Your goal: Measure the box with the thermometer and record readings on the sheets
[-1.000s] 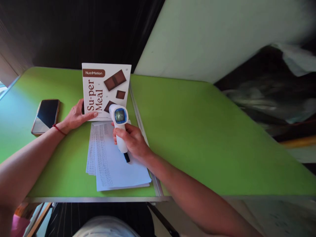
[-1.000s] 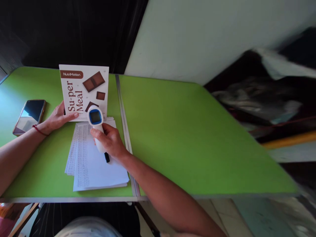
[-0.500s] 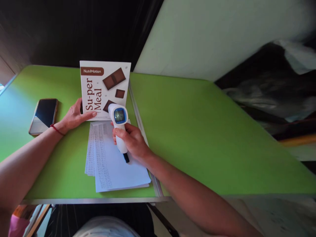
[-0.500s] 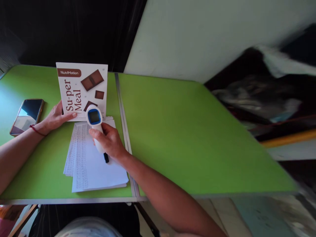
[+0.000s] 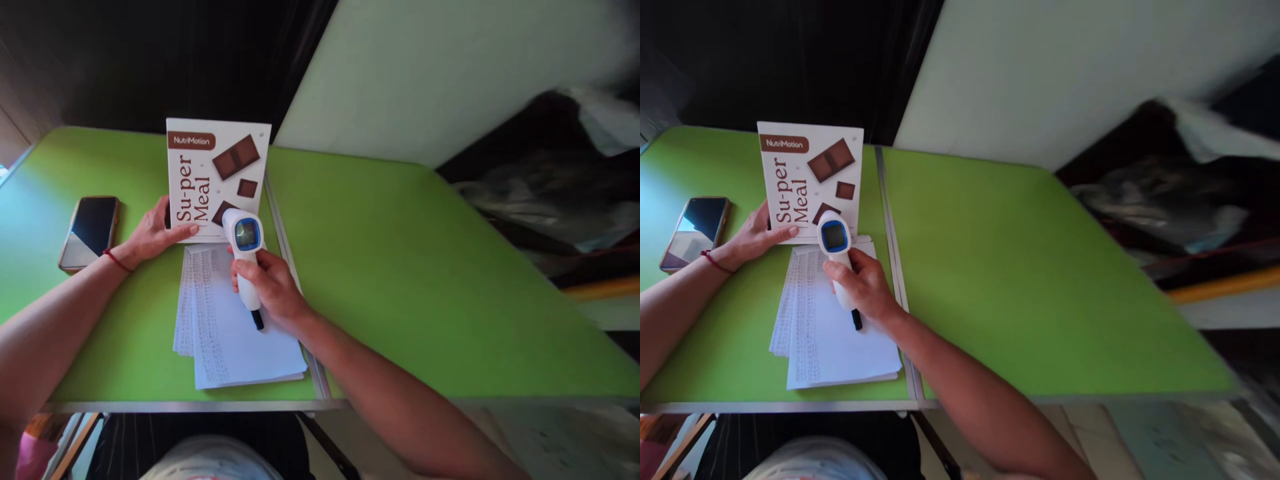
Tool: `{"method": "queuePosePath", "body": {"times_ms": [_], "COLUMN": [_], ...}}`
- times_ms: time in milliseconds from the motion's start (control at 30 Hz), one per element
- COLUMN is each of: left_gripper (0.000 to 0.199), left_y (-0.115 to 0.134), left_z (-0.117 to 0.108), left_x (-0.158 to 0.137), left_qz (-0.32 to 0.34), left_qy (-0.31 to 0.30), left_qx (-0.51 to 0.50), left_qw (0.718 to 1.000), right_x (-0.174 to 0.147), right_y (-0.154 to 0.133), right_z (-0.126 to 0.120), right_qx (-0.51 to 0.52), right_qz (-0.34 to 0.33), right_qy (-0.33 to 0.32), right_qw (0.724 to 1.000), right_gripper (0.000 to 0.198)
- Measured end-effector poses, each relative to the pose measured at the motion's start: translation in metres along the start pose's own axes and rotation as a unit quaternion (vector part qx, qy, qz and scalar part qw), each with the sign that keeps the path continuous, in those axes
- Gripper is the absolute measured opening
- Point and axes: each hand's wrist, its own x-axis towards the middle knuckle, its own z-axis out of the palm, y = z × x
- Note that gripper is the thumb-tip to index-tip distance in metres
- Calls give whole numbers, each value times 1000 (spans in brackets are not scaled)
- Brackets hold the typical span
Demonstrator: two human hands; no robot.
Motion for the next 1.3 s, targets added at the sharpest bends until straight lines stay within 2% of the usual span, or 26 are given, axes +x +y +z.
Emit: {"method": "queuePosePath", "body": {"times_ms": [167,633,1067,1167,1300], "left_gripper": [84,77,76,77,78], "left_y": [5,10,9,8,5], "left_z": [0,-4,-2,-2,-3], "left_x": [-1,1,1,1,2], "left_qz": [-18,-7,5,-6,1], "left_qy": [-7,-7,-9,-2,2], "left_qx": [8,51,24,41,40], "left_qw": [1000,999,1000,999,999], "right_x": [0,2,3,3,5], "right_y": [2,2,5,-5,-28], "right_z": [-1,1,-1,-8,-39], "right_qx": [-7,-8,-11,-54,-178], "right_qz": [2,-3,-11,-63,-160], "right_qy": [-6,-1,4,38,108], "right_qw": [1000,1000,1000,996,965], "right_gripper": [38,38,37,33,29]}}
